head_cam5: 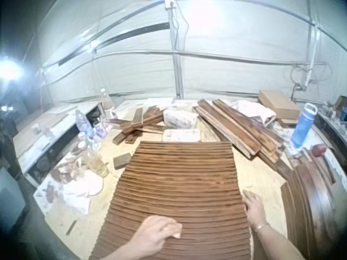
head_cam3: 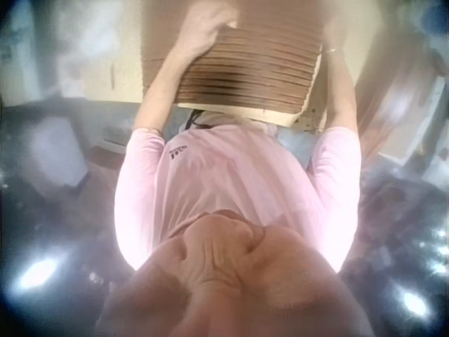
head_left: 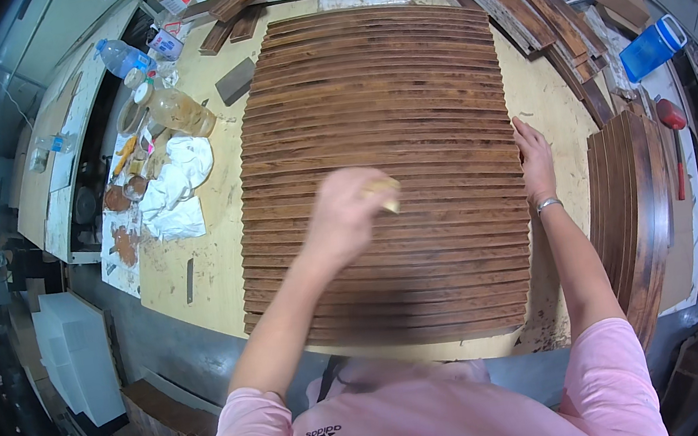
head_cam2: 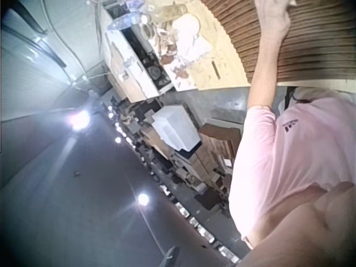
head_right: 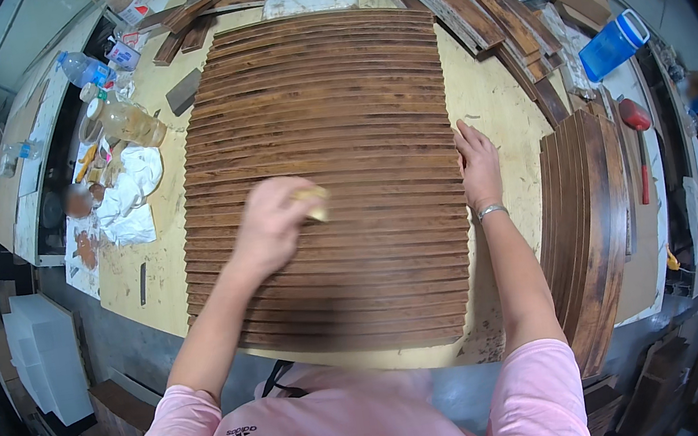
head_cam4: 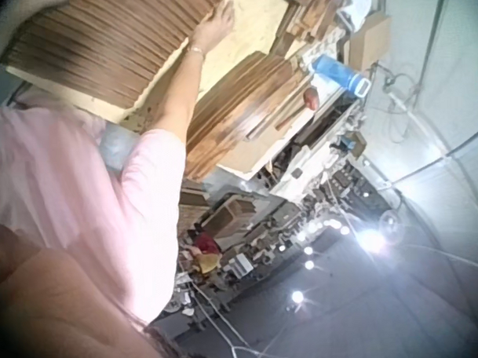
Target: The person rubs a ribbed wooden panel with a small block and then wipes the surface with a white cloth, handling several wooden planks on the workbench.
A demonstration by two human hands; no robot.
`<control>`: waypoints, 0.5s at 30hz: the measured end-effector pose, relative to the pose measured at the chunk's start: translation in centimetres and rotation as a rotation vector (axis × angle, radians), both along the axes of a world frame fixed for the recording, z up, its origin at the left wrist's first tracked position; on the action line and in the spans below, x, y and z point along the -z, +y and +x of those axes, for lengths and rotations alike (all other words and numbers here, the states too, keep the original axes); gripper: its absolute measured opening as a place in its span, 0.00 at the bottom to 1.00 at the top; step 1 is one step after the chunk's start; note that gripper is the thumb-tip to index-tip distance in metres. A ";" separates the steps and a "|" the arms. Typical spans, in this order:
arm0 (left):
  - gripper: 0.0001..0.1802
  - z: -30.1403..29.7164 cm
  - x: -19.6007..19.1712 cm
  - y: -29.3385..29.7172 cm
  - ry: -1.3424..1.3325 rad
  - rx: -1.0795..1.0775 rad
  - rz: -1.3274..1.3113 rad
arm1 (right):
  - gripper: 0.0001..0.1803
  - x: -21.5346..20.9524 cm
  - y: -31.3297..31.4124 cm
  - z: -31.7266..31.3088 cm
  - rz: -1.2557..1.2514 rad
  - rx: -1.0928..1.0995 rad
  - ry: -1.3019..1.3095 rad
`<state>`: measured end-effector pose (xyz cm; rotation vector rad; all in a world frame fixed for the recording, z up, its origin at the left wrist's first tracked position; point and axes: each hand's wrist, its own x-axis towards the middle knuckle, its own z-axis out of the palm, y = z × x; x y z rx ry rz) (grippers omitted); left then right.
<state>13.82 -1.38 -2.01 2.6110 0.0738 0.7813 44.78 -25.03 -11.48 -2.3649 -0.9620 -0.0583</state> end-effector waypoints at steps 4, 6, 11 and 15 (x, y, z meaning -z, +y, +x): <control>0.18 -3.3 -0.5 4.2 0.091 -0.069 0.040 | 0.26 0.3 -0.2 0.3 -0.014 -0.018 -0.027; 0.19 -9.0 0.5 8.6 0.139 -0.388 -0.113 | 0.25 0.4 -0.1 0.4 -0.051 -0.024 -0.093; 0.18 -6.4 -1.4 9.8 0.047 -0.526 -0.058 | 0.25 0.6 -0.3 0.3 -0.055 -0.015 -0.069; 0.18 10.3 -0.4 -0.9 -0.105 0.016 -0.019 | 0.30 0.6 -0.5 0.3 -0.109 -0.039 -0.136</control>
